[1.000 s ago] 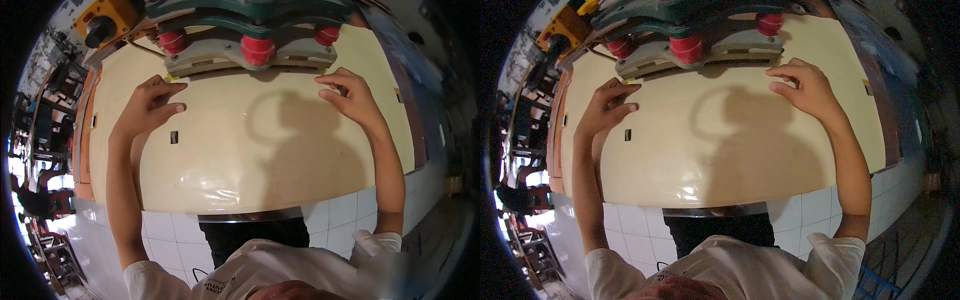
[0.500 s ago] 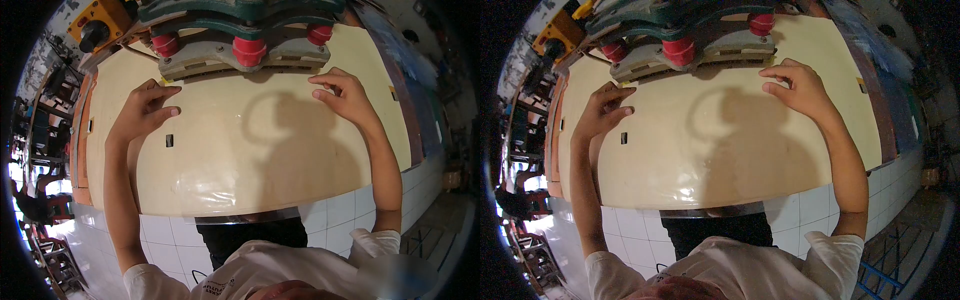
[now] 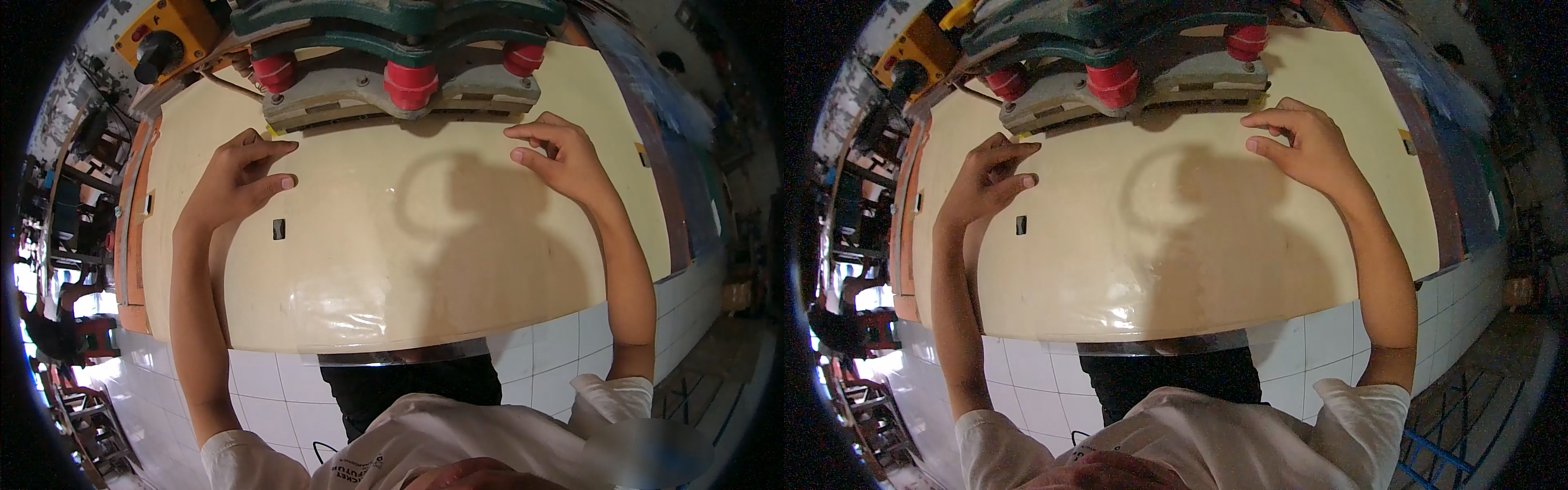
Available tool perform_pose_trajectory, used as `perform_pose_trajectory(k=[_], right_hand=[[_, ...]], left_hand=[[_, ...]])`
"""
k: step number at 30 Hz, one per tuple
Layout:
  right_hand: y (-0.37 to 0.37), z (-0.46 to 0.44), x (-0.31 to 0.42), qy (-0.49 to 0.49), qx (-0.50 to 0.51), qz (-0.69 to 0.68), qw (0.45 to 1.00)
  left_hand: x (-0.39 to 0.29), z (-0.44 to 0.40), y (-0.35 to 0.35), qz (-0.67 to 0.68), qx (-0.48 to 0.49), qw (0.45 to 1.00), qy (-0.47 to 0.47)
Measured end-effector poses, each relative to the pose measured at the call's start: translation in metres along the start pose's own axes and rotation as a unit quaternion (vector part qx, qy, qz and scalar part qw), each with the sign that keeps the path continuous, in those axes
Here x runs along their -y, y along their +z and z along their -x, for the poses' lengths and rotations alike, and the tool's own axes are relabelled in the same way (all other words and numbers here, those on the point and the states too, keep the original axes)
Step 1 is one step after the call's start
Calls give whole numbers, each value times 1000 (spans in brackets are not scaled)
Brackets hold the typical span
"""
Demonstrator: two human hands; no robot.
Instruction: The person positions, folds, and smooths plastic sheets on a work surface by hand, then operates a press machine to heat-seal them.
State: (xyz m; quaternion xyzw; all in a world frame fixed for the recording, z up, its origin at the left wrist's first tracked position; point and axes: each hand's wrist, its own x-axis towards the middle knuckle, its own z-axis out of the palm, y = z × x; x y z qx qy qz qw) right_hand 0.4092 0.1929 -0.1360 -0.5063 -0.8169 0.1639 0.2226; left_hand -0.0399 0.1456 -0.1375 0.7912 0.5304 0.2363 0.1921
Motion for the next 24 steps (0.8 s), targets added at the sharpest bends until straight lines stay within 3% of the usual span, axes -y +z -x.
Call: perform_pose_trajectory(k=[13,24], right_hand=[[3,-1,-2,-40,-9,-17,999],[3,-1,1,-4,1,-36,999]], left_hand=[[-2,2,-2,38,1,999,2],[12,3,-6,2,4,999,47]])
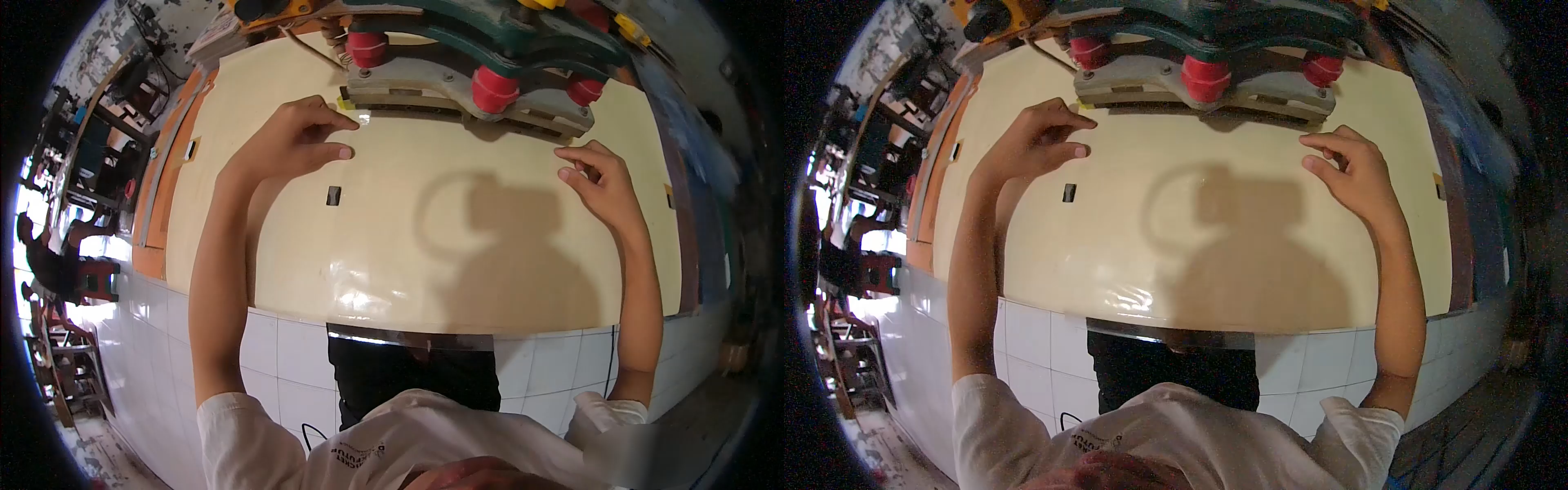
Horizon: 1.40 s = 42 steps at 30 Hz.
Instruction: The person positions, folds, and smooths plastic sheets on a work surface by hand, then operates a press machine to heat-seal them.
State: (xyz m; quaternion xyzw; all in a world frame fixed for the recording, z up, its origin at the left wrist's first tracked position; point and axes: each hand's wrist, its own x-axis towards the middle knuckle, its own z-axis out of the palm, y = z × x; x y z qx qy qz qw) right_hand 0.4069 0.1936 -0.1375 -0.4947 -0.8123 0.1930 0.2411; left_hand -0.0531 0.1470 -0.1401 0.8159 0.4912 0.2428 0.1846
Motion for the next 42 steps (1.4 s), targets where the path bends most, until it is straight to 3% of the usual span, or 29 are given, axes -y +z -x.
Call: perform_pose_trajectory(k=[16,22,25,27,28,30,31,33,34,36,38,40,42], right_hand=[[-5,5,16,-37,15,69,997],[-7,8,14,-80,-47,65,994],[-27,9,13,-75,-140,105,982],[-46,7,0,-72,-291,80,951],[-55,5,-6,-63,-298,94,948],[-70,3,-17,-50,-414,117,901],[-78,3,-25,-46,-420,124,898],[-96,8,-49,51,-384,165,907],[-107,12,-69,52,-388,166,905],[-137,28,-127,114,-287,299,903],[-167,54,-182,244,-205,341,884],[-184,81,-180,338,-97,403,845],[-206,102,-211,378,-60,394,836]], left_hand=[[-1,1,-2,-20,21,1000,-9],[0,3,0,-21,6,1000,7],[-1,3,-1,-22,9,999,27],[4,1,2,-47,-1,999,4],[0,1,4,-38,1,999,20],[-9,1,1,5,5,999,-49],[-10,1,2,7,7,999,-39],[-10,2,2,-7,-3,999,-45],[-11,3,2,-8,-3,999,-41],[-14,2,1,1,3,999,-52],[-15,1,-2,-10,7,999,-53],[-16,0,0,-18,13,998,-55],[-13,0,0,-13,8,999,-49]])
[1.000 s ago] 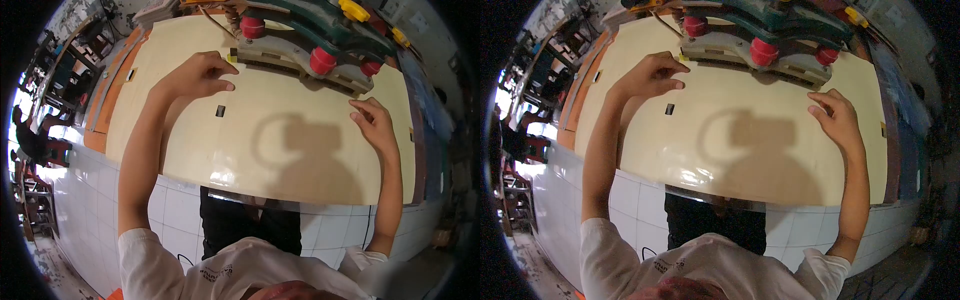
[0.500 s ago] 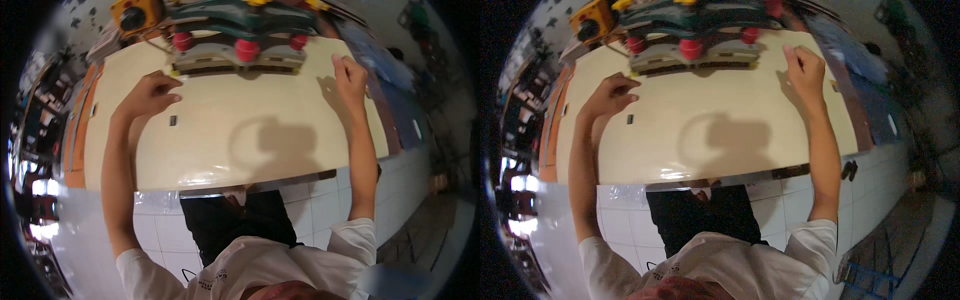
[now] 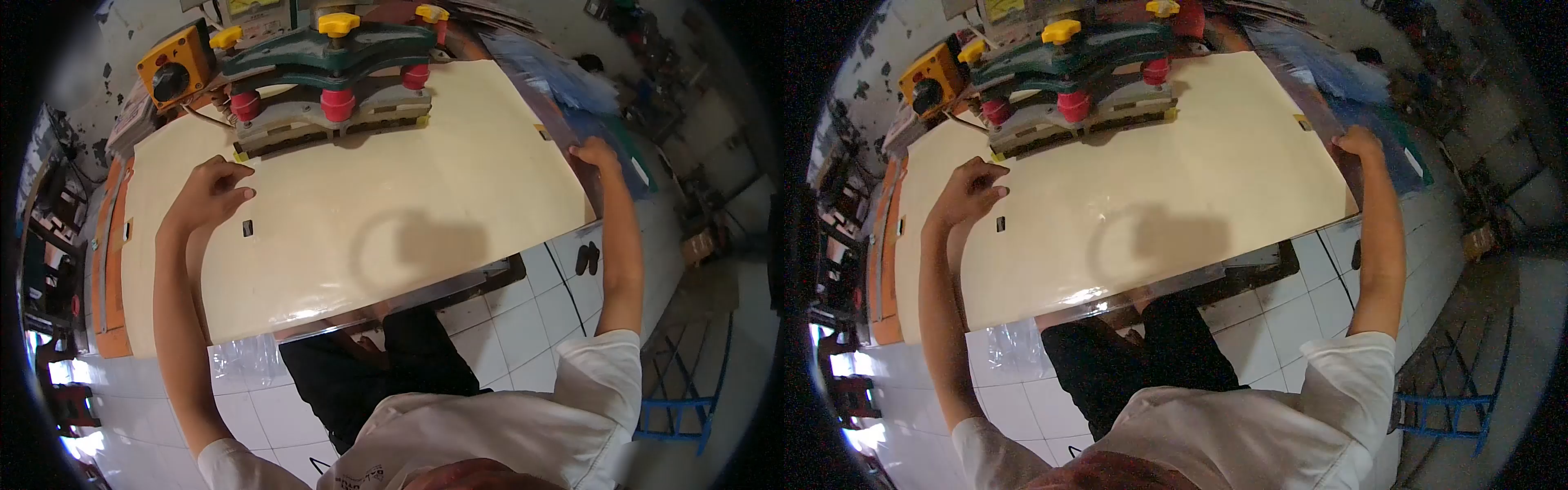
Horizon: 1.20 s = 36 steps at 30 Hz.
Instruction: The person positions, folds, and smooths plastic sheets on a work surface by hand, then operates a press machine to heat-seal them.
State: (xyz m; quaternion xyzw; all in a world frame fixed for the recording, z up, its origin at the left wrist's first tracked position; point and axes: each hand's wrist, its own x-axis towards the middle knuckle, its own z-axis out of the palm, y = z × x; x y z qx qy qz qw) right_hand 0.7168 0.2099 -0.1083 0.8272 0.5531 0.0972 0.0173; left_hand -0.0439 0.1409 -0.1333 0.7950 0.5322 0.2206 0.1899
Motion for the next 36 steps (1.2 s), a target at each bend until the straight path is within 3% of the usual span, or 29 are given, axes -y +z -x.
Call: perform_pose_trajectory(k=[2,4,5,7,8,10,11,14,16,17,18,19,21,30,32,36], right_hand=[[3,-2,-23,18,56,9,998],[-9,3,-42,-75,131,-139,979],[-10,6,-52,-73,132,-138,979],[-8,23,-75,-135,48,-172,975],[-6,41,-79,-127,53,-167,976],[2,83,-85,-51,-106,-281,952],[15,102,-91,-42,-100,-273,956],[76,161,-98,22,-316,-367,875],[112,192,-101,193,-238,-542,783],[120,207,-93,247,-179,-669,677],[124,216,-85,321,-116,-708,618],[128,223,-79,326,-118,-706,617],[138,233,-68,327,-48,-790,516],[149,234,-67,324,-54,-825,459],[141,233,-64,319,-53,-833,450],[132,232,-62,314,-46,-848,424]], left_hand=[[5,0,1,2,-3,1000,15],[8,2,2,6,-3,1000,29],[8,1,2,8,-3,1000,24],[8,0,3,16,7,1000,23],[7,1,3,26,-9,999,25],[15,0,8,36,-27,998,37],[11,0,6,10,-23,999,36],[24,-3,10,56,-16,998,27],[25,-3,10,31,-18,998,47],[25,-4,10,28,-18,999,42],[25,-4,11,30,-13,998,46],[26,-4,10,23,-14,999,45],[29,-5,11,16,-14,999,45],[39,-5,15,19,-37,996,79],[38,-4,10,0,11,1000,25],[39,-6,10,0,11,1000,26]])
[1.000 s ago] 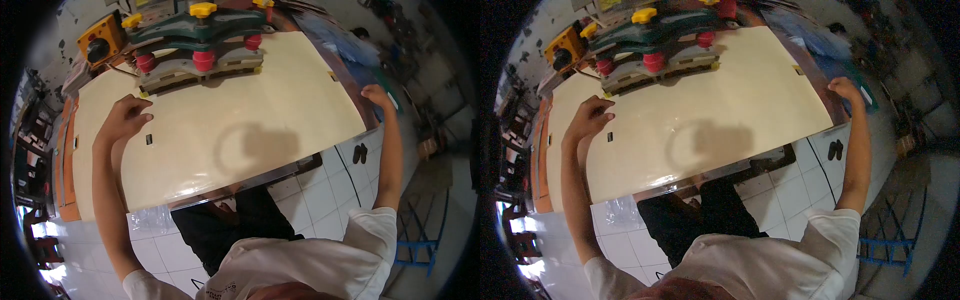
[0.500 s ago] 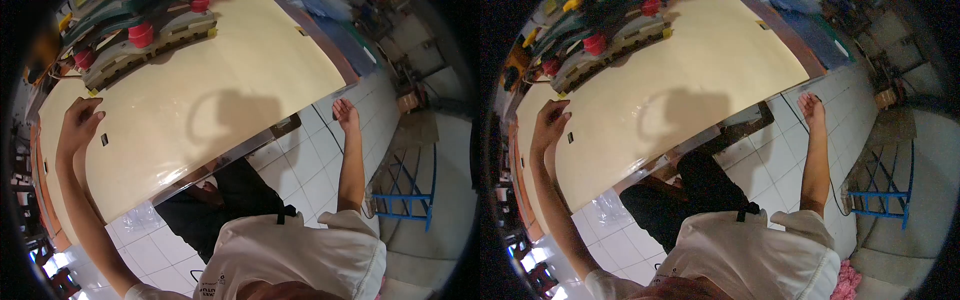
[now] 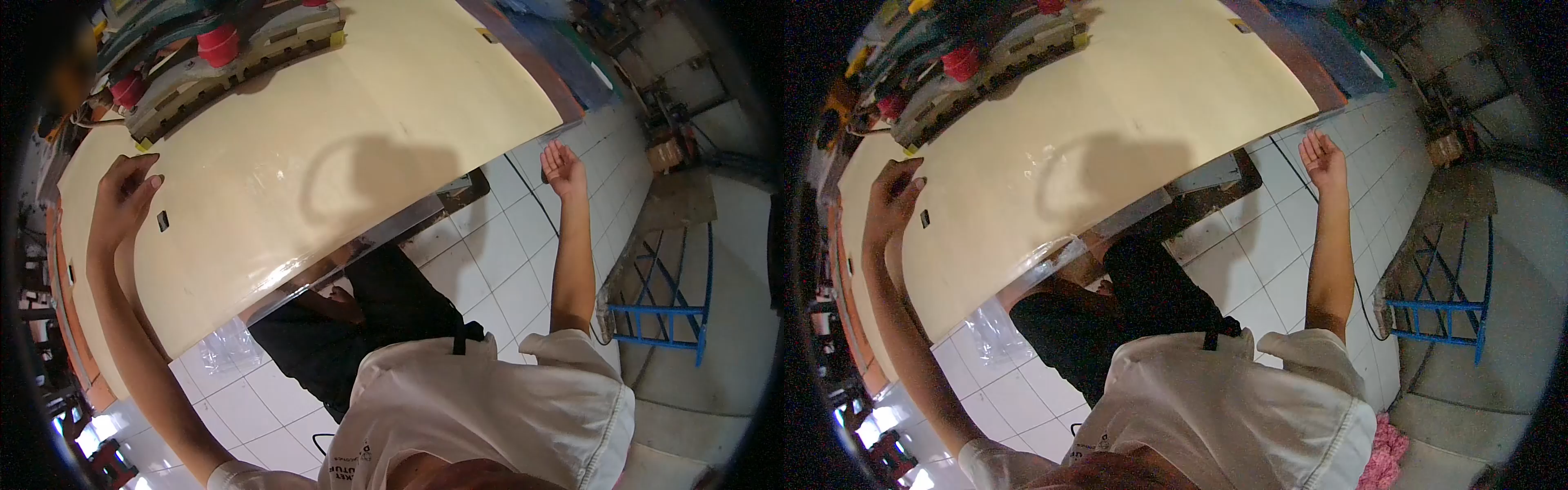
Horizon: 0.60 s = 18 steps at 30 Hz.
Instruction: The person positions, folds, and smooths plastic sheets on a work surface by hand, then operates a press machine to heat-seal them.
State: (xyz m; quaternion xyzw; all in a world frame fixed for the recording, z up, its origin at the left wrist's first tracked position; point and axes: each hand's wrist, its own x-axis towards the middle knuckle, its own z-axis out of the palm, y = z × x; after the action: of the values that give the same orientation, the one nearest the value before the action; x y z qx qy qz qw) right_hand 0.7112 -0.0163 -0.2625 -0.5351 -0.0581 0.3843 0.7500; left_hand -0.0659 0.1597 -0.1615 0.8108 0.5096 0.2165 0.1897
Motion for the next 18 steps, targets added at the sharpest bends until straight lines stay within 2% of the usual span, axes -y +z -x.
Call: perform_pose_trajectory(k=[7,12,14,18], right_hand=[[4,-8,-6,44,-19,-43,998],[10,-6,-6,64,-35,-128,989],[8,-6,-5,56,-30,-121,991],[3,-9,-3,54,-18,-115,992]], left_hand=[[1,0,1,-1,-4,1000,4],[-2,0,1,-15,-10,1000,1],[-10,1,-1,-20,-3,1000,-24],[-5,2,1,-2,-14,1000,0]])
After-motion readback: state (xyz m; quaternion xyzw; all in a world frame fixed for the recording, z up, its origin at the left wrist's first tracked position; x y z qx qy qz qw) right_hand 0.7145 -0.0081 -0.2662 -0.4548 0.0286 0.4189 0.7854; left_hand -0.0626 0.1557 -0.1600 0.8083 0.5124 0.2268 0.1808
